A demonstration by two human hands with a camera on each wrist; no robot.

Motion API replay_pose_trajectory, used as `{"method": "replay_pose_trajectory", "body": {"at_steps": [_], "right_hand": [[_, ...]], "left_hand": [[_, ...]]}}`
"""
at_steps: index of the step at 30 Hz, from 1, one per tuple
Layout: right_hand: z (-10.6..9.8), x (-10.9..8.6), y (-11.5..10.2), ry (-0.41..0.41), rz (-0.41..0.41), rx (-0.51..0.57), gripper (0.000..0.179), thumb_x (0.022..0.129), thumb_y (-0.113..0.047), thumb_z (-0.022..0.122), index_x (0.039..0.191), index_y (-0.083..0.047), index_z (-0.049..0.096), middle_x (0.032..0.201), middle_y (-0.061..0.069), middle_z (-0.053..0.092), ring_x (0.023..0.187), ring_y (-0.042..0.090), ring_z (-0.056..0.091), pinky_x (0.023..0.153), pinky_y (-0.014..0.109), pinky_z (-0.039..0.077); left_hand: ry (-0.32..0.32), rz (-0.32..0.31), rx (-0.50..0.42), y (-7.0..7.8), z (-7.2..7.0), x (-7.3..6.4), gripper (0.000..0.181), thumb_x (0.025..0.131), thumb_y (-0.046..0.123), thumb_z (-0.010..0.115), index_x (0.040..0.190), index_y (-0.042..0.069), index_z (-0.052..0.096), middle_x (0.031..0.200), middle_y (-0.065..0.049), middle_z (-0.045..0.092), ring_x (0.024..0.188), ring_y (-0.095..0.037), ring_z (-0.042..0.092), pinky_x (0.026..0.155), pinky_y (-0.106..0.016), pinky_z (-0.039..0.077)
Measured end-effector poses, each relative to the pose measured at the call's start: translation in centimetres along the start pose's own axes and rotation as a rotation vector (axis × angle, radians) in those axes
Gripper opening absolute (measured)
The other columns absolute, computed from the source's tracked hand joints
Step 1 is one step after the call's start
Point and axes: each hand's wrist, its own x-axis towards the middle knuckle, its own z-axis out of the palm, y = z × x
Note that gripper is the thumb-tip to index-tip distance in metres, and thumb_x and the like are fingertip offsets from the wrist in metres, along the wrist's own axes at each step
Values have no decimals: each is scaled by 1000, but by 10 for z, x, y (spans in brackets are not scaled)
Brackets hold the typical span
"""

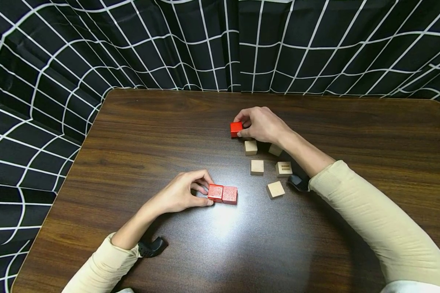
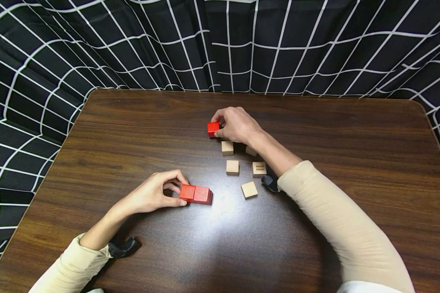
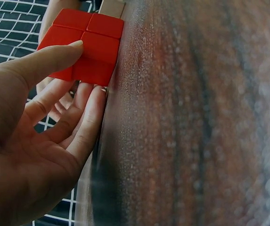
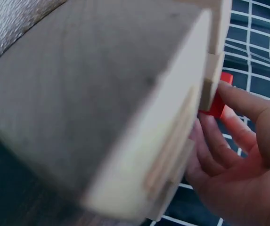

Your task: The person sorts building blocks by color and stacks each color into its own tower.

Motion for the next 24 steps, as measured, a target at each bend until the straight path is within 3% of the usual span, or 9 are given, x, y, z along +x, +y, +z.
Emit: {"method": "replay_pose_trajectory", "body": {"at_steps": [24], "right_hand": [[-6,-41,-23,139,-125,117,36,79,-13,85,112,-11,72,107,4,70,91,15,68,80,33,56]], "left_hand": [[1,10,-5,0,0,0,34,76,2,85,98,9,61,99,-6,68,91,-16,68,83,-28,59]]}}
